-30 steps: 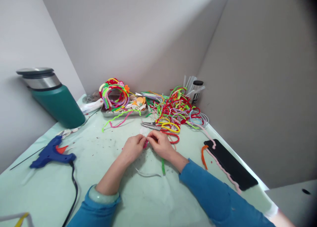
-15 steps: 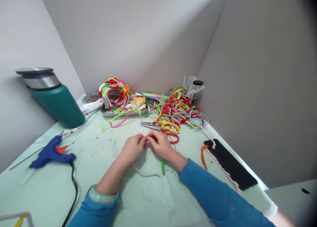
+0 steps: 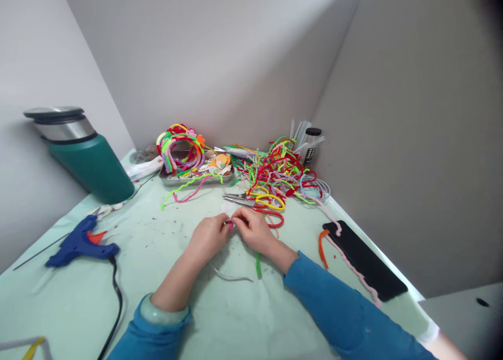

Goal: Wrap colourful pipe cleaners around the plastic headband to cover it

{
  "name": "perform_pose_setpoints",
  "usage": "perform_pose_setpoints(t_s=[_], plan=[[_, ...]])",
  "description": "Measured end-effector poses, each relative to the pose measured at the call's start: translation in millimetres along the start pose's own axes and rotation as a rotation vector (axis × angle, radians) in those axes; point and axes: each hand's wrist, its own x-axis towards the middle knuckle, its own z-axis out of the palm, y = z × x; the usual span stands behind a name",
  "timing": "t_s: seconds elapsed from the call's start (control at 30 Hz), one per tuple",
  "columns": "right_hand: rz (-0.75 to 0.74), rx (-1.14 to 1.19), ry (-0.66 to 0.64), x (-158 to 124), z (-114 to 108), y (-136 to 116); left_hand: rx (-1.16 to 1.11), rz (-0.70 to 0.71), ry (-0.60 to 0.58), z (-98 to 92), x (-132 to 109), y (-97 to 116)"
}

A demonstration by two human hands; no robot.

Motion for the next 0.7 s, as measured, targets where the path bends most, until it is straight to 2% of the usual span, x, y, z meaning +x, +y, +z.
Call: perform_pose_setpoints(t_s=[0.3, 0.7], plan=[[-0.008, 0.001, -0.003, -0.6, -0.2, -0.1, -0.151, 0.004, 0.038, -6.0, -0.2, -1.1], [-0.001, 0.041, -0.003, 0.4, -0.9, 0.3, -0.193, 0.041, 0.059, -7.0, -0.7, -1.4]])
